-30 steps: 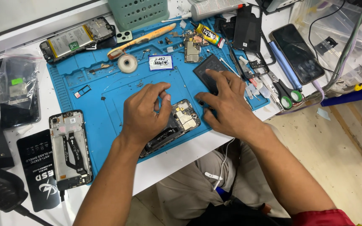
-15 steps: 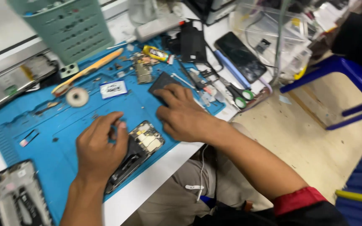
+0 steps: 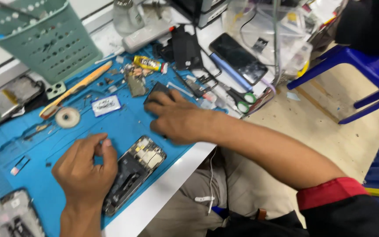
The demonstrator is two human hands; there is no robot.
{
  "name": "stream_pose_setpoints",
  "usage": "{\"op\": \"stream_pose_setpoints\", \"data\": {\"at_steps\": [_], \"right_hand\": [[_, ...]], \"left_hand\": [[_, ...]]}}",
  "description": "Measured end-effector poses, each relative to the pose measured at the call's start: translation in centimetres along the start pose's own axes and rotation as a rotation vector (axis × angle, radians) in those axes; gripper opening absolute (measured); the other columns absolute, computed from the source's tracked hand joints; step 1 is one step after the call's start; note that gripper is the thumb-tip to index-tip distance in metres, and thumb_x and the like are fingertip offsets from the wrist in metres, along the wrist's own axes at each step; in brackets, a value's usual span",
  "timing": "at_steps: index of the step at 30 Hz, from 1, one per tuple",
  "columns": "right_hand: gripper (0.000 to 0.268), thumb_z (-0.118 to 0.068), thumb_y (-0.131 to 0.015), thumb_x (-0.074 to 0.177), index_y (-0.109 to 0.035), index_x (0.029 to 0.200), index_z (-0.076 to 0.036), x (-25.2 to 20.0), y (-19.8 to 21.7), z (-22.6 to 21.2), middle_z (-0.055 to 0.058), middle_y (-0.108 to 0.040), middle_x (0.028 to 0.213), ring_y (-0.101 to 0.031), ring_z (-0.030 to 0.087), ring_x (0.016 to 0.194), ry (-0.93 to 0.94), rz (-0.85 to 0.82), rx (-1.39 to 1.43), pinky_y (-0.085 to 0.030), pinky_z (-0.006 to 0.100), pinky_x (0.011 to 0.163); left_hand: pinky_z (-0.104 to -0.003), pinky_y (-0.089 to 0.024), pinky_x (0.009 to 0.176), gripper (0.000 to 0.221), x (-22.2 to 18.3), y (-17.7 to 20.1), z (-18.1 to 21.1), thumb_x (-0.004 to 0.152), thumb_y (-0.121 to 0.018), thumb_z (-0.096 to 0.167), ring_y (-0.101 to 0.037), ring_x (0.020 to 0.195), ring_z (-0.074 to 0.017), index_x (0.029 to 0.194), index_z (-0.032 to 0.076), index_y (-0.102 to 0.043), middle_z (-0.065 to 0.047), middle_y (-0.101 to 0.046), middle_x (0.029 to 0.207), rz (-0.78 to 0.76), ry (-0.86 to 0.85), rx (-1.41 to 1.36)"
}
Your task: Assembling internal components of a mobile phone including the motherboard and small screws
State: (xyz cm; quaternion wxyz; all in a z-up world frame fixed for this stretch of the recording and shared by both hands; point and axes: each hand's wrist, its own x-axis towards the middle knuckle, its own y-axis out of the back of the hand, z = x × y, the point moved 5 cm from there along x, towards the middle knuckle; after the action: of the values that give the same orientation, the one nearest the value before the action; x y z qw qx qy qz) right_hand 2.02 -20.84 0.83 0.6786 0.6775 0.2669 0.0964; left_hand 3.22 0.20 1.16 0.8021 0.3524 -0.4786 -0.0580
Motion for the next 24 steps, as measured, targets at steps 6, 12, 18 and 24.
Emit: {"op": "stream_pose_setpoints", "data": {"at_steps": [6,12,18,24], "right_hand": [[0.008,-0.023,-0.075,0.083,-0.079,0.09,-0.022,-0.6,2.5,-0.4,0.014,-0.058,0.131,-0.034,0.043,0.143,0.012,-0.034,-0.03,-0.034,0.057,0.101],[0.014,-0.023,-0.069,0.09,-0.082,0.091,-0.026,-0.4,4.2,-1.8,0.013,-0.062,0.133,-0.033,0.041,0.148,-0.05,-0.108,-0.181,-0.032,0.055,0.104],[0.013,-0.023,-0.072,0.088,-0.082,0.095,-0.028,0.0,3.9,-2.1,0.012,-0.06,0.135,-0.031,0.04,0.149,-0.067,-0.143,-0.213,-0.033,0.056,0.106],[0.014,-0.025,-0.072,0.088,-0.082,0.096,-0.03,0.0,3.0,-2.0,0.012,-0.06,0.138,-0.03,0.04,0.151,-0.08,-0.131,-0.248,-0.032,0.057,0.107]], "left_hand": [[-0.035,-0.051,0.048,0.007,0.6,0.1,-0.4,0.094,-0.071,0.012,-0.06,0.051,-0.0221,0.096,0.007,-0.076,-0.002,-0.058,0.063,0.164,0.016,-0.061],[-0.033,-0.052,0.048,0.005,0.8,0.1,0.4,0.092,-0.075,0.013,-0.064,0.052,-0.0252,0.091,0.009,-0.073,-0.004,-0.064,0.063,0.108,0.025,-0.107],[-0.033,-0.049,0.044,0.014,0.8,-0.4,0.2,0.095,-0.073,0.024,-0.063,0.049,-0.0234,0.092,0.011,-0.072,-0.005,-0.063,0.061,-0.104,0.098,-0.066],[-0.043,-0.052,0.049,0.019,1.0,-0.8,0.9,0.097,-0.068,0.024,-0.067,0.058,-0.0335,0.099,0.007,-0.075,-0.011,-0.066,0.069,-0.344,0.177,-0.147]]}}
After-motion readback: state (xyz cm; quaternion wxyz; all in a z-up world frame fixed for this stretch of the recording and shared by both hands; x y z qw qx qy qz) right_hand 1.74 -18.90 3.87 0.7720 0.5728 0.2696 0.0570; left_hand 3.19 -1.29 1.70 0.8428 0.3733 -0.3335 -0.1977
